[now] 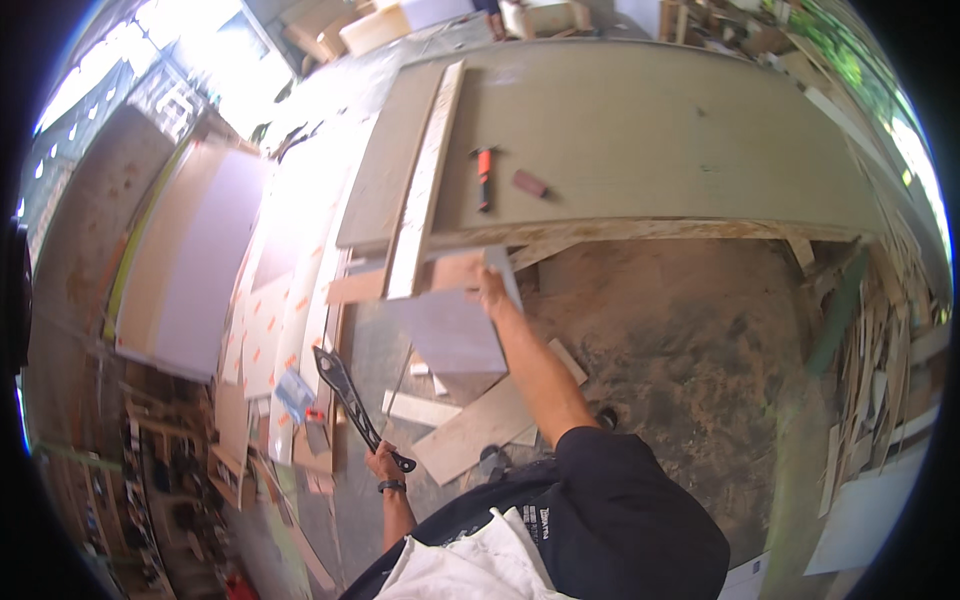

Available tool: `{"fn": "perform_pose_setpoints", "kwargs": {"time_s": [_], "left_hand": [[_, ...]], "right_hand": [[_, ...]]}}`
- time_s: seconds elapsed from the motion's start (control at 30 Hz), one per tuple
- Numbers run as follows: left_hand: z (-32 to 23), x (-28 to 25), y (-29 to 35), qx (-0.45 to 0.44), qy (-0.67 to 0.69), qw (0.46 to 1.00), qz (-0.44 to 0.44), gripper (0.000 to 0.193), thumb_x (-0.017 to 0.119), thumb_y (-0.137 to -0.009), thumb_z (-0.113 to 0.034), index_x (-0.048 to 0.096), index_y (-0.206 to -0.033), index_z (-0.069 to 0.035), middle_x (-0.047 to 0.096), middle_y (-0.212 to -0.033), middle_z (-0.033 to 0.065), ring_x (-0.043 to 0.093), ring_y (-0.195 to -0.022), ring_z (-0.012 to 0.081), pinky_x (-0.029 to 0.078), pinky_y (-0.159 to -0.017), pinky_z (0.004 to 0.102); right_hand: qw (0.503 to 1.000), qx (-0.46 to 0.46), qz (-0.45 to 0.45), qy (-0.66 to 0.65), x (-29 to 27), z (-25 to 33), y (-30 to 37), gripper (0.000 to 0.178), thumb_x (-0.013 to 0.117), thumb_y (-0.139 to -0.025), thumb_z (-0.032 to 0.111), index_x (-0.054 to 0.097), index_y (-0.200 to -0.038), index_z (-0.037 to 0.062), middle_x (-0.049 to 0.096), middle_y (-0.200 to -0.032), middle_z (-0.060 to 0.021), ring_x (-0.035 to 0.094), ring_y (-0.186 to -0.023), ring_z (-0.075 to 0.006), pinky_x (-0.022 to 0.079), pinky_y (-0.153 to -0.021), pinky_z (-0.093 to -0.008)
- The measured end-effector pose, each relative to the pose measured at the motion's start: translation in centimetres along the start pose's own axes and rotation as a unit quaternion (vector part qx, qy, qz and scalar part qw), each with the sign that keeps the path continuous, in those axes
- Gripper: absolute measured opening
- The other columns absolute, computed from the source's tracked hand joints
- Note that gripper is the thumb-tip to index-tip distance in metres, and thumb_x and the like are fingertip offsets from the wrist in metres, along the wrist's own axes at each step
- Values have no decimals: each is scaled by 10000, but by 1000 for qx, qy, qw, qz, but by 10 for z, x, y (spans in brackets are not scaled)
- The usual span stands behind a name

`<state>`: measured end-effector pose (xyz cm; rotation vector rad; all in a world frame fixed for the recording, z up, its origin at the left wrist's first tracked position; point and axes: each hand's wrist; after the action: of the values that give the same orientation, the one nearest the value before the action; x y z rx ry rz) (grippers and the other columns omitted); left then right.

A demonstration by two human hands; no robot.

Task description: The person assembles a wooden drawer unit by placing a drawer box onto a workbench, inserting a long perforated wooden strip, and using a hammer to secure it. They also handle a sanding block and a tape measure during the process.

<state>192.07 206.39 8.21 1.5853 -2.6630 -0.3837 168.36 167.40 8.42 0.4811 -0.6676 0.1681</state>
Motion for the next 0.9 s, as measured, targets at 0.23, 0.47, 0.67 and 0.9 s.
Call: {"fn": "perform_pose_setpoints", "kwargs": {"time_s": [0.23, 0.47, 0.67, 0.9], "left_hand": [[-87, 237, 148, 146, 69, 977, 141, 144, 583, -726, 28, 528, -830, -54, 519, -668, -10, 484, -575, 86, 371, -511, 223], [-125, 412, 335, 162, -78, 872, 454, 138, 598, -729, 1, 522, -842, -17, 607, -698, 53, 596, -556, 147, 472, -529, 281], [-124, 556, 449, 162, -190, 657, 711, 77, 636, -835, 19, 568, -841, 56, 659, -684, 126, 704, -633, 193, 515, -525, 280], [-88, 745, 623, 254, -204, 492, 807, 170, 656, -787, -39, 680, -877, 103, 713, -733, 167, 706, -612, 184, 556, -578, 282]], "right_hand": [[968, 33, 85, 235, -112, 63, 109, 253, 632, -907, 232, 709, -1011, 14, 699, -908, -82, 684, -753, -169, 545, -641, -290], [898, -262, -145, 322, -261, 187, 259, 398, 650, -884, 155, 580, -1251, 18, 630, -1144, -106, 657, -928, -207, 531, -796, -366], [615, -419, -259, 615, -370, 346, 367, 548, 665, -733, 65, 571, -1272, 35, 599, -1232, -117, 551, -1099, -285, 463, -956, -412], [556, -330, -328, 688, -521, 455, 412, 494, 724, -740, 195, 619, -1207, 71, 638, -1150, -64, 543, -1110, -268, 436, -949, -419]]}}
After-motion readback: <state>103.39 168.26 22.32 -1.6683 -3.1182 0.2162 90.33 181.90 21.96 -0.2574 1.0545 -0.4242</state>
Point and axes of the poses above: each hand's wrist, its own y-axis away from the middle knuckle, its own x-axis out of the palm, z = x × y
